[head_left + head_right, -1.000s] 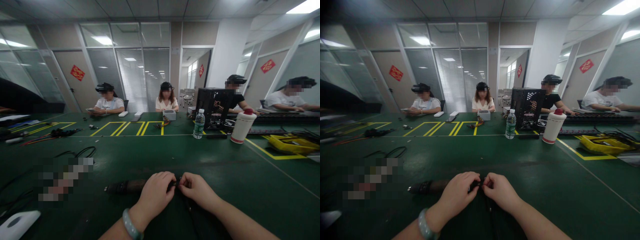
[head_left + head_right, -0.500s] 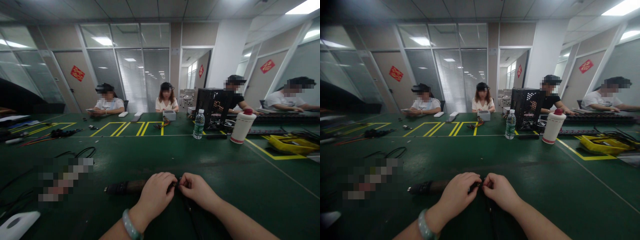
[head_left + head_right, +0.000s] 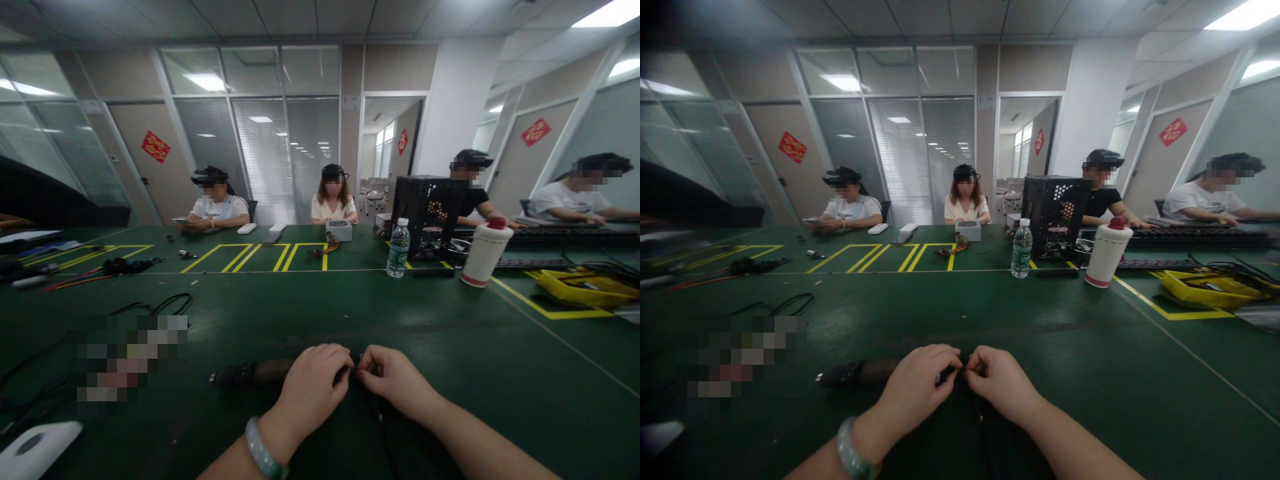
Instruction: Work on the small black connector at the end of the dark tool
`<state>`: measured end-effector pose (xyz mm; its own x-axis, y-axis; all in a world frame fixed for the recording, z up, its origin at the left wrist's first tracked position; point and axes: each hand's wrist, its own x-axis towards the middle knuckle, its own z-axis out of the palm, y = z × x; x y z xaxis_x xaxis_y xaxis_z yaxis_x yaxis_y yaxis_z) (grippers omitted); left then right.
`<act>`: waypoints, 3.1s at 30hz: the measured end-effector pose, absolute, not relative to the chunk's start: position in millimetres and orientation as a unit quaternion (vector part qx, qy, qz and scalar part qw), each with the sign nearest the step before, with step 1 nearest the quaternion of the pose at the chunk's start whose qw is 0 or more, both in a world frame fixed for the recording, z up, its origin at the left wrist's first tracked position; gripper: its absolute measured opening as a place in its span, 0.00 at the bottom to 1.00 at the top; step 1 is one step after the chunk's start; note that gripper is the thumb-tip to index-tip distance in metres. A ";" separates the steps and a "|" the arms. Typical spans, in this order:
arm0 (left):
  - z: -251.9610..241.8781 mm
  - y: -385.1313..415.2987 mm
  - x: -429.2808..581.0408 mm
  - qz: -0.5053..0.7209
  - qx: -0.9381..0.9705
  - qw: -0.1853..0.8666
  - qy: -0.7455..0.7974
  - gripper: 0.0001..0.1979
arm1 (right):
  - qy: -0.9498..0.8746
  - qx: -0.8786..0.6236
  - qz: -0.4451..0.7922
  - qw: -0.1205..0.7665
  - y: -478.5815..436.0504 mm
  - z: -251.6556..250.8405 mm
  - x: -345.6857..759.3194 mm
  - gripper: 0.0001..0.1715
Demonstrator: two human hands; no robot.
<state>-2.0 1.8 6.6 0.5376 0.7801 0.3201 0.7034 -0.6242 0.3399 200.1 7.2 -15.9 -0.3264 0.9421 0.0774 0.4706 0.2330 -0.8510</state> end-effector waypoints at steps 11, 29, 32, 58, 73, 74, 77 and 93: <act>5.1 2.7 -2.0 0.219 0.861 0.097 0.449 0.05 | -0.721 -0.487 0.385 0.308 6.3 -13.9 201.1 0.02; 8.0 1.5 -2.0 0.219 0.866 0.091 0.440 0.07 | -0.718 -0.488 0.381 0.316 6.1 -14.2 199.4 0.02; 8.3 1.8 -1.9 0.216 0.872 0.089 0.430 0.09 | -0.720 -0.490 0.377 0.315 7.0 -14.5 199.7 0.01; 8.4 0.8 -2.1 0.227 0.868 0.090 0.432 0.06 | -0.719 -0.489 0.382 0.315 7.5 -17.6 200.1 0.01; 7.2 1.0 -1.5 0.225 0.862 0.086 0.446 0.11 | -0.718 -0.488 0.384 0.315 6.4 -14.9 200.5 0.02; 7.0 1.1 -1.6 0.223 0.864 0.086 0.442 0.09 | -0.717 -0.488 0.385 0.315 6.1 -14.3 200.5 0.02; 6.4 1.5 -2.2 0.221 0.872 0.086 0.429 0.08 | -0.717 -0.484 0.390 0.315 5.7 -13.5 200.4 0.01; 6.3 2.5 -1.3 0.216 0.867 0.085 0.441 0.05 | -0.724 -0.491 0.370 0.312 6.5 -15.4 200.5 0.01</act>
<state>-1.3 2.5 6.3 0.5172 0.8015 0.3000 0.7278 -0.5964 0.3385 200.5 6.5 -15.4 -0.3230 0.9423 0.0883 0.4811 0.2438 -0.8421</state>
